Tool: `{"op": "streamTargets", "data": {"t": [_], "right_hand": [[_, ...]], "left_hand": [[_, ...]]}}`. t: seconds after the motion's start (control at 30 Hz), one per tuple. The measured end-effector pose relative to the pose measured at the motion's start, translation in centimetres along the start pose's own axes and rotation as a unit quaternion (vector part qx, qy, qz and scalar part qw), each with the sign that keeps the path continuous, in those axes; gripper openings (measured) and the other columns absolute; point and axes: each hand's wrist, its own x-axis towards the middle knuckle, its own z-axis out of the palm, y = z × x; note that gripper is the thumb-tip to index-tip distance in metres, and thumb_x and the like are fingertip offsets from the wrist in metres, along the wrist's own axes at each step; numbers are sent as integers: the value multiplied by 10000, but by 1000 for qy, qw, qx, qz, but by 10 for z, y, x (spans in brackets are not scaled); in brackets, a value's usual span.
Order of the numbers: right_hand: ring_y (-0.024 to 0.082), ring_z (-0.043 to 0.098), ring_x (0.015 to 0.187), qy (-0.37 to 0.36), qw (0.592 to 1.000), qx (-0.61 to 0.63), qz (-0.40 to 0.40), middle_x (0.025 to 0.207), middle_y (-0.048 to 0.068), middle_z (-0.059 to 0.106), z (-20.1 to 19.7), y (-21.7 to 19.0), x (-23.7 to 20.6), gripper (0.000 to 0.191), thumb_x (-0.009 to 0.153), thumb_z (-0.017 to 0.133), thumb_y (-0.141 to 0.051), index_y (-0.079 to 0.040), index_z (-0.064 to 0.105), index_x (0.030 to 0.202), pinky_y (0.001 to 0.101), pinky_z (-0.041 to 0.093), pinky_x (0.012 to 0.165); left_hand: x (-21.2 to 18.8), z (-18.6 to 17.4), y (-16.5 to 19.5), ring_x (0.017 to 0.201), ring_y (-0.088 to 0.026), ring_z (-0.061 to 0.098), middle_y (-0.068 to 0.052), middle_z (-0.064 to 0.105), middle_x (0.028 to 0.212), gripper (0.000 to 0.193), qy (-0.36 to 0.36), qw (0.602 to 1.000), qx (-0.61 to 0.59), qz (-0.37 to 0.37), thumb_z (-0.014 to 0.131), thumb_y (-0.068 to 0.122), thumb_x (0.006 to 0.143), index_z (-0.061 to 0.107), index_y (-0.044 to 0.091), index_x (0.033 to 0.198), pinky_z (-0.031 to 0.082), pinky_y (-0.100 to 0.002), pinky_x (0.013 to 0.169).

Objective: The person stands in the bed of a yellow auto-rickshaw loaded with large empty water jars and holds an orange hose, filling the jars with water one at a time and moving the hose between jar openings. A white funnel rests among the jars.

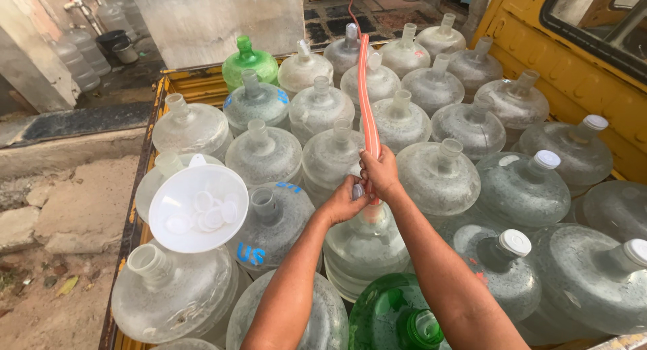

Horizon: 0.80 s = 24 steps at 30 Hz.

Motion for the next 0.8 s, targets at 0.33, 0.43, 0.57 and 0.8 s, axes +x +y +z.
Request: {"op": "streamTargets", "data": {"t": [0.33,0.43,0.57,0.8], "right_hand": [[94,479,455,0,1000,2,6,676,17,527,1,-2,-5,195,956,635,-170,-43,495,1003,282,438,373],[97,481,454,0,1000,-2,0,679,19,530,2,-3,-4,202,959,635,-173,-35,496,1008,285,439,371],[97,483,452,-5,1000,5,-8,680,23,534,2,-2,-3,219,958,639,-172,-31,486,1026,284,442,372],[96,479,451,7,1000,5,-23,678,26,536,3,1,-4,221,951,649,-161,-29,489,1024,280,429,369]], "left_hand": [[-1,1,0,1163,-255,663,-194,652,1268,665,-7,1000,9,-16,739,415,867,477,-16,1301,521,-379,978],[-2,-2,1,1178,-259,656,-200,649,1282,652,-11,1000,15,-4,734,409,872,490,-17,1300,513,-382,986],[-1,-3,0,1189,-256,649,-199,643,1290,661,-14,1000,12,-14,719,423,882,478,-7,1321,510,-381,990],[0,-2,-3,1209,-263,645,-208,642,1292,688,-9,1000,2,-3,712,451,891,462,-21,1324,507,-379,1007]]}}
